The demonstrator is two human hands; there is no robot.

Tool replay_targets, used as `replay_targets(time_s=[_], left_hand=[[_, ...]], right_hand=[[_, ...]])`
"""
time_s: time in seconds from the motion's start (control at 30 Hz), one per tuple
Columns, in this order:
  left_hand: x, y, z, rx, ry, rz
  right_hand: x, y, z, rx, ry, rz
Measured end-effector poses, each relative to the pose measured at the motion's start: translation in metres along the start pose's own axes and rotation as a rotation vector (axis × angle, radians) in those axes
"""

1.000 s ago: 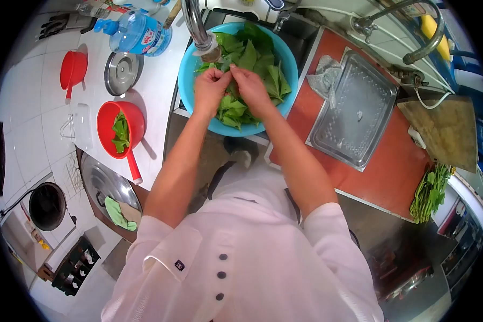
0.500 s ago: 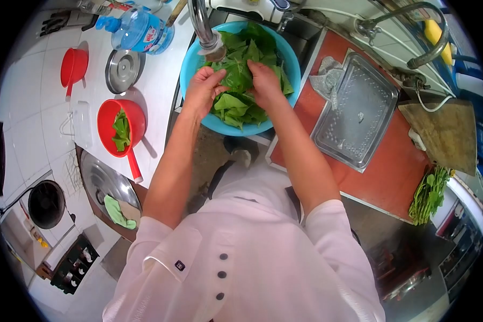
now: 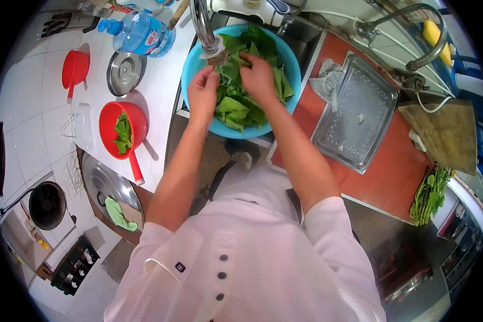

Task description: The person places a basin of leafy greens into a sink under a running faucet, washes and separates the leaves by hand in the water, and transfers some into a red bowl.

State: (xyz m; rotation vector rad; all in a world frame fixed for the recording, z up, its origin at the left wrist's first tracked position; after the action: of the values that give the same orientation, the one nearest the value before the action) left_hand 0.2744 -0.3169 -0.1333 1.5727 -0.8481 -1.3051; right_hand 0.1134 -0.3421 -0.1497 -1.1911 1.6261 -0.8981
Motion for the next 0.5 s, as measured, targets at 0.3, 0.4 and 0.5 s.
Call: replay_targets(time_s=[0.3,0.4,0.5], left_hand=[[0.005,-0.018,0.021,-0.769,-0.314,-0.52],[0.006,-0.021,0.011,-0.67,-0.179,-0.485],[0.006,-0.026,0.01,-0.677,-0.209,-0.489]], right_hand=[[-0.074,-0.045,0.015,-0.612,0.003,-0.703],[-0.092,-0.043,0.012,-0.537,-0.149,-0.796],[-0.092,-0.03,0.002,-0.366,-0.276,-0.647]])
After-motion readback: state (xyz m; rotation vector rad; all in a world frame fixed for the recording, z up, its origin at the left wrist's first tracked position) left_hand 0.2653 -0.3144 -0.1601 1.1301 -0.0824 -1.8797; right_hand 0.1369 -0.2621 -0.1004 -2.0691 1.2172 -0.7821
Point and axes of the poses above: each hand's wrist, its own x-axis towards the middle knuckle, its own z-axis out of the palm, y = z × x, the point moved 6 cm from there along x, towards the middle knuckle, and after that the axes turned 4 degrees about -x, right-handed, at the moved point
